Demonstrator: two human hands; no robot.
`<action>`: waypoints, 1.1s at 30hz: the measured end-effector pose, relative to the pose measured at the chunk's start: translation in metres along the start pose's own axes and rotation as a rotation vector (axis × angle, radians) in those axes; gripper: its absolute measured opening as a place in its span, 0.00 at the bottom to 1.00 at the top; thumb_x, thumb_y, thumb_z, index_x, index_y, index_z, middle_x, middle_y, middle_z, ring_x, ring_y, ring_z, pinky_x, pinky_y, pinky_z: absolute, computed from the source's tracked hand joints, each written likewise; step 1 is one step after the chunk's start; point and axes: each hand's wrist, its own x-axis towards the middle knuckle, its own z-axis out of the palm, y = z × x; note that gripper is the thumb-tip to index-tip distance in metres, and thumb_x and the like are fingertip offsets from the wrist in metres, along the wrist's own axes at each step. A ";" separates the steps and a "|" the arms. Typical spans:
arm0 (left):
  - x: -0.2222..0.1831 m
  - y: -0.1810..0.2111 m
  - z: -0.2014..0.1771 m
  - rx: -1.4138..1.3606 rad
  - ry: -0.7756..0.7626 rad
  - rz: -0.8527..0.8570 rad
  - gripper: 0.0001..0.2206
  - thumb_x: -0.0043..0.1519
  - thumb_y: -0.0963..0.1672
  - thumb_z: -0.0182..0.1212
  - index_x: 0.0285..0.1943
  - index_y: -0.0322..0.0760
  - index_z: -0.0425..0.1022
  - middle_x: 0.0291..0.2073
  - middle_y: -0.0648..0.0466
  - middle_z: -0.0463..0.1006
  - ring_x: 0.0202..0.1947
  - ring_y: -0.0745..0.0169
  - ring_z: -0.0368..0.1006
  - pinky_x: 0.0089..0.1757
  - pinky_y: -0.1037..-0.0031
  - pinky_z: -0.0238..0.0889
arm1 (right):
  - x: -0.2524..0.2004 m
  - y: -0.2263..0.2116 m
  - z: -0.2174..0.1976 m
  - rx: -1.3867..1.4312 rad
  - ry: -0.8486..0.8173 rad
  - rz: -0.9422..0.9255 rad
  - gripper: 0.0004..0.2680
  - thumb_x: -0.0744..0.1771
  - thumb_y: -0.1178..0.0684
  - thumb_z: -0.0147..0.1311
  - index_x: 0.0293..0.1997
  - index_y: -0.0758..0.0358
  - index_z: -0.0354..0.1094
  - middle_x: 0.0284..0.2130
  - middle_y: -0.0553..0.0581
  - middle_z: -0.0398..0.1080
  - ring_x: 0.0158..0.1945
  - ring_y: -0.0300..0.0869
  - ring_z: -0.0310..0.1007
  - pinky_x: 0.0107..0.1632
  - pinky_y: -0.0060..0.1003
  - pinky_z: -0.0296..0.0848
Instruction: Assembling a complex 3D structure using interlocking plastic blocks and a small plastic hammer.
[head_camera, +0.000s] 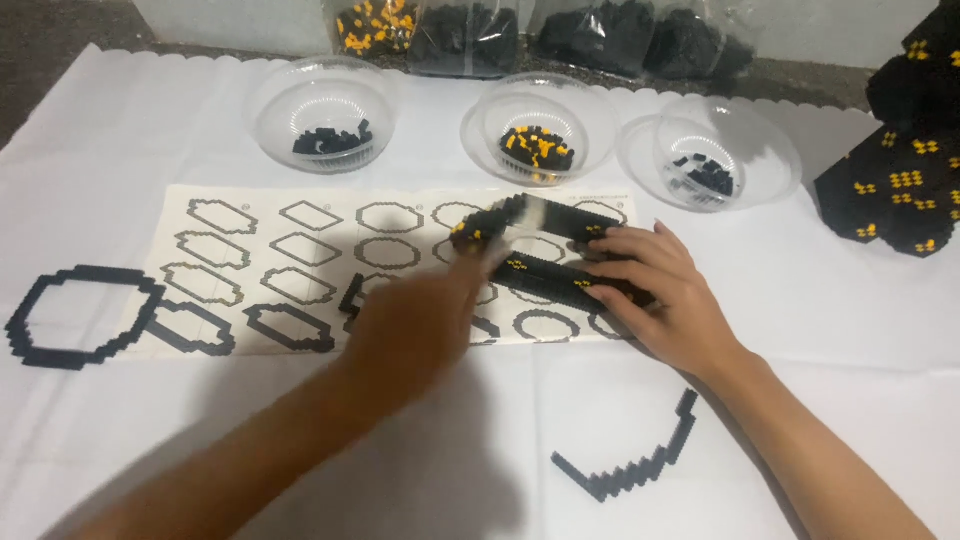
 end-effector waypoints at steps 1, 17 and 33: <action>0.000 -0.001 0.004 0.000 -0.001 0.002 0.13 0.68 0.45 0.37 0.49 0.33 0.67 0.19 0.49 0.73 0.22 0.58 0.75 0.29 0.67 0.68 | -0.002 -0.002 0.000 -0.001 0.001 0.002 0.07 0.61 0.57 0.59 0.40 0.61 0.73 0.44 0.61 0.71 0.58 0.53 0.65 0.66 0.59 0.43; 0.001 -0.005 0.007 0.000 0.133 0.008 0.08 0.66 0.44 0.44 0.47 0.37 0.67 0.16 0.52 0.72 0.15 0.64 0.72 0.24 0.76 0.66 | 0.002 0.006 0.001 -0.038 0.003 -0.019 0.07 0.61 0.55 0.58 0.41 0.59 0.74 0.44 0.59 0.72 0.58 0.52 0.65 0.66 0.59 0.45; 0.004 0.007 0.006 -0.052 0.205 0.173 0.10 0.66 0.44 0.43 0.51 0.36 0.64 0.22 0.49 0.75 0.20 0.61 0.76 0.27 0.73 0.69 | -0.001 0.000 0.002 -0.068 -0.008 0.018 0.07 0.62 0.56 0.59 0.41 0.61 0.73 0.44 0.60 0.71 0.59 0.53 0.64 0.66 0.57 0.47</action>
